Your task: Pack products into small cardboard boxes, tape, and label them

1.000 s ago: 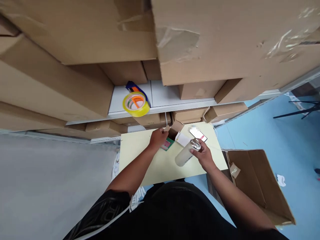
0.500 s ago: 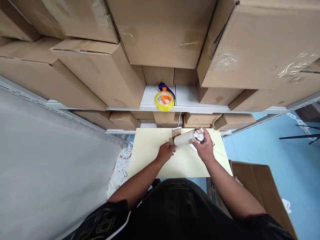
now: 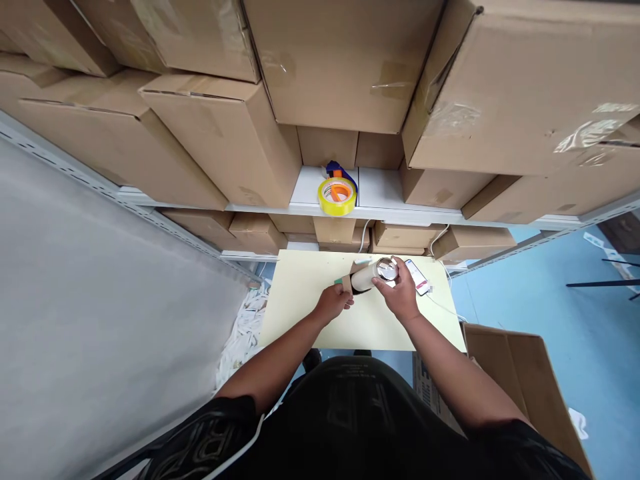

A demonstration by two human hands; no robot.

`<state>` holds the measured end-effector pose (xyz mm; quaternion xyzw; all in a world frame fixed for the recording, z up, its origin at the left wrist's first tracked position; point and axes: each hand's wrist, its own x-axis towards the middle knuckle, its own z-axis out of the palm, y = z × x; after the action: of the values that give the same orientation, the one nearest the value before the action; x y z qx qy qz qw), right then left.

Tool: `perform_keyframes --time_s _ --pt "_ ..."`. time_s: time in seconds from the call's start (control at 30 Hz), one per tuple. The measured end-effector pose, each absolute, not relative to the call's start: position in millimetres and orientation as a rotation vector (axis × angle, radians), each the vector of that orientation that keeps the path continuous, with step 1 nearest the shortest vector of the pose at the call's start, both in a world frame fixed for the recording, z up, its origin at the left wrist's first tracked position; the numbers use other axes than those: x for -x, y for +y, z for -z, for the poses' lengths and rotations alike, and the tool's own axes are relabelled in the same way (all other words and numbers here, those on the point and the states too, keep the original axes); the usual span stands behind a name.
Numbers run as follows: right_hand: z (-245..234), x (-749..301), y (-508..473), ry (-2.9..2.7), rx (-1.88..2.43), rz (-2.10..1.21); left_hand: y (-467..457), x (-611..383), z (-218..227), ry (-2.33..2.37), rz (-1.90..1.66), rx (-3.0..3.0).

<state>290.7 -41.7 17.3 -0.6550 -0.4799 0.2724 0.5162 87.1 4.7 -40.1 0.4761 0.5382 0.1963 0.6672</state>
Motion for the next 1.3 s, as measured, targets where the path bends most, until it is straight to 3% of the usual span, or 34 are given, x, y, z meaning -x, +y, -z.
perform_keyframes --time_s 0.27,0.6,0.9,1.1,1.3 --pt "0 -285 -53 -1.635 1.595 -0.719 7 -77 36 1.103 -0.377 -0.982" --pt "40 -286 -65 -2.102 1.543 -0.568 -14 -65 53 1.051 -0.369 -1.093" --pt "55 -270 -109 -1.311 1.647 -0.760 -50 -56 49 1.057 -0.352 -1.234" --pt "74 -262 -101 -1.347 1.624 -0.915 -57 -47 44 1.242 -0.507 -1.649" --pt "78 -253 -76 -1.348 1.712 -0.829 -44 -47 45 0.976 -0.649 -1.863"
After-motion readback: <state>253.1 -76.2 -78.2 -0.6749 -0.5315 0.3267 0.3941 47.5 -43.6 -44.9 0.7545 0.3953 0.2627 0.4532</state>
